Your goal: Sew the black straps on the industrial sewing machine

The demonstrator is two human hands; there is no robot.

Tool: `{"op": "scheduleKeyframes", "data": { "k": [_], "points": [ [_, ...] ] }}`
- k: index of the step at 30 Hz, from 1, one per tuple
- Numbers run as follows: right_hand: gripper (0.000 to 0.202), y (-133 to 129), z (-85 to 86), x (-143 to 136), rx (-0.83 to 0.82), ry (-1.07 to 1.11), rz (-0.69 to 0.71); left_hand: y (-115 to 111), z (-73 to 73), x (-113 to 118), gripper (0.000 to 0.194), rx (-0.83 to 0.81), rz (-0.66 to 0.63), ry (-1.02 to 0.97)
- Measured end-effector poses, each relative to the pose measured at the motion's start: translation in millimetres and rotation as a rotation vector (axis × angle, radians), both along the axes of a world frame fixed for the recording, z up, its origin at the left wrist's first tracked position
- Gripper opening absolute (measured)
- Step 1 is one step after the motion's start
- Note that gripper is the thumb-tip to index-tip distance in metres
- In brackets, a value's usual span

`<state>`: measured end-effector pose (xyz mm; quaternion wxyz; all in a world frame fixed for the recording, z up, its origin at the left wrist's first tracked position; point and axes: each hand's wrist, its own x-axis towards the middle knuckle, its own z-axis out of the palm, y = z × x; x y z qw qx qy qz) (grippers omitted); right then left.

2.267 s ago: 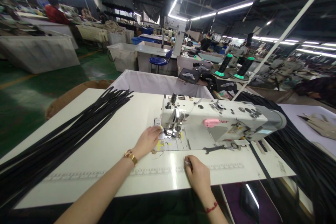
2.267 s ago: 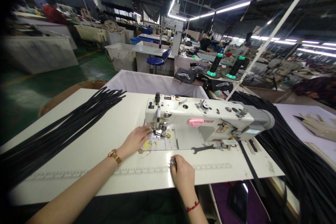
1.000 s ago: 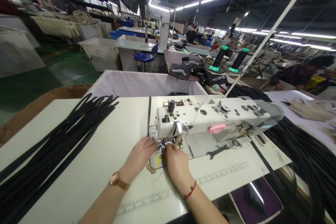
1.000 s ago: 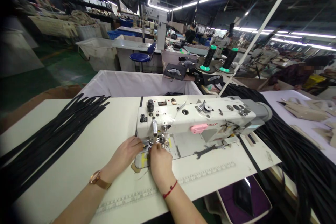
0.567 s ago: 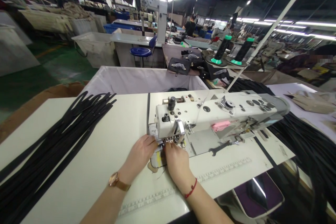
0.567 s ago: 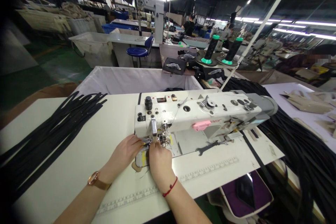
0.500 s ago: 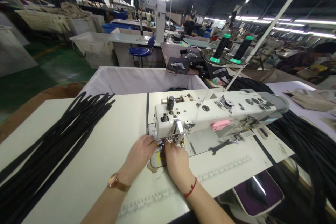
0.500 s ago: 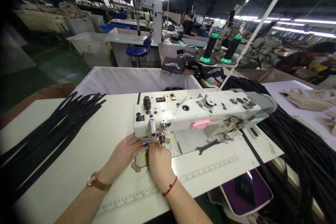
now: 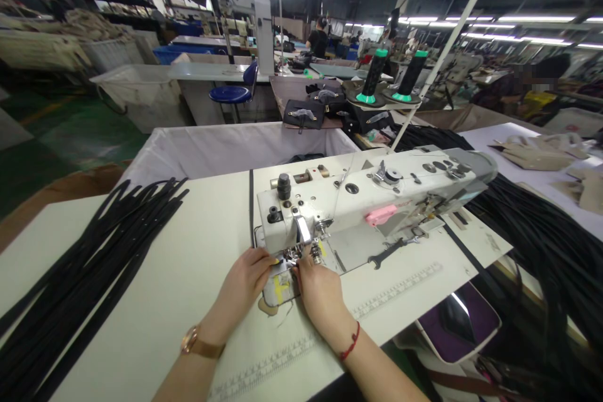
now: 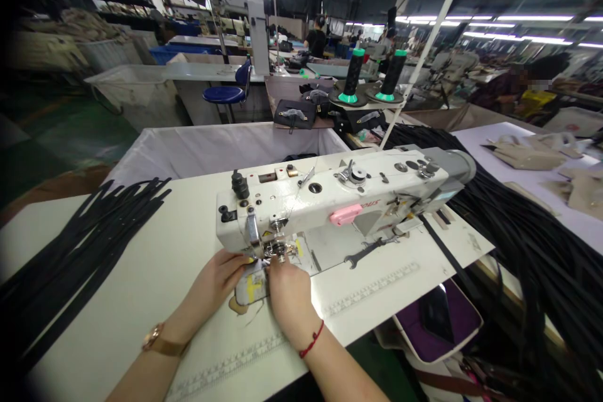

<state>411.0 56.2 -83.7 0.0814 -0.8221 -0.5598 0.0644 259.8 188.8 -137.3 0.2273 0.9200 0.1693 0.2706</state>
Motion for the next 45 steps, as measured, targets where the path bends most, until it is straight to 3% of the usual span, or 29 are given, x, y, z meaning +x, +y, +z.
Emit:
{"op": "scheduleKeyframes", "data": {
  "k": [11,16,20,23,30,38,45],
  "points": [
    [0.024,5,-7.0,1,0.013,-0.010,0.030,-2,-0.3,4,0.018,-0.062,-0.012,-0.017],
    [0.026,-4,-4.4,4,0.049,0.077,0.004,-2,-1.6,3,0.017,-0.115,0.011,-0.023],
    [0.020,-15,-5.6,8,0.092,0.198,0.059,-2,-5.0,4,0.017,-0.152,0.034,-0.042],
    [0.024,-17,-9.1,7,0.130,0.283,0.112,-1,-8.6,4,0.016,-0.148,0.053,-0.062],
    [0.043,-10,-9.8,-2,0.091,0.257,0.128,0,-10.5,6,0.014,-0.134,0.074,-0.072],
    [0.043,-9,-18.5,-7,0.095,0.203,0.117,-1,-6.7,11,0.019,-0.092,0.054,-0.079],
    [0.043,-7,-15.8,-5,0.128,0.268,0.102,0,-13.7,11,0.019,-0.086,0.060,-0.055]
  ]
}}
